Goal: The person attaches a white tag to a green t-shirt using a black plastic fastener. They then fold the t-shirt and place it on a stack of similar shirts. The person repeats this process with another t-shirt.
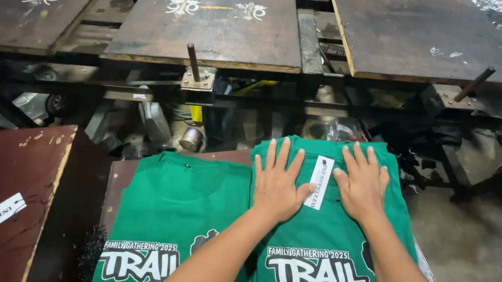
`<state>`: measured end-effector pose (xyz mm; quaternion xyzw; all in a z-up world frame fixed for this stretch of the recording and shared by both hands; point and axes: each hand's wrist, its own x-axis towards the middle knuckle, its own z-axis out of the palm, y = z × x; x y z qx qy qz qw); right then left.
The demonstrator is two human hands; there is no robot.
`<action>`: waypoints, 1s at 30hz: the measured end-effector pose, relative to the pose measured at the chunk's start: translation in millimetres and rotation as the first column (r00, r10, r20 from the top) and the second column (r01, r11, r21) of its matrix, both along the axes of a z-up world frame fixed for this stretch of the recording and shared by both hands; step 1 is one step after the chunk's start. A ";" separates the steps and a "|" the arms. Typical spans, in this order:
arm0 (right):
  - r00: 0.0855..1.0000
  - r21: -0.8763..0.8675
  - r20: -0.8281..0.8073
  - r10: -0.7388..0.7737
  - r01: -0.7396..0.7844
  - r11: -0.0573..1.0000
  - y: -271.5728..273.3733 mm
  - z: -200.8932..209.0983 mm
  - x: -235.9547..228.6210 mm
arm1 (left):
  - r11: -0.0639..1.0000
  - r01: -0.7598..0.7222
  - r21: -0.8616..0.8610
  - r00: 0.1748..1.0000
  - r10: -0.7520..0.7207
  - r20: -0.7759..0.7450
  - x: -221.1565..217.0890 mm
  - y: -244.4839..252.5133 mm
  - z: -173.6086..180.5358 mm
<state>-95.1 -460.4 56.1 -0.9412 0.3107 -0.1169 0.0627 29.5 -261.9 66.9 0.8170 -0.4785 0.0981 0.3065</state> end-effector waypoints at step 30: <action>0.440 -0.103 0.502 0.745 -0.825 0.556 320.9 45.0 192.3 | 0.780 -0.625 -0.006 0.744 0.598 0.297 128.1 378.8 71.1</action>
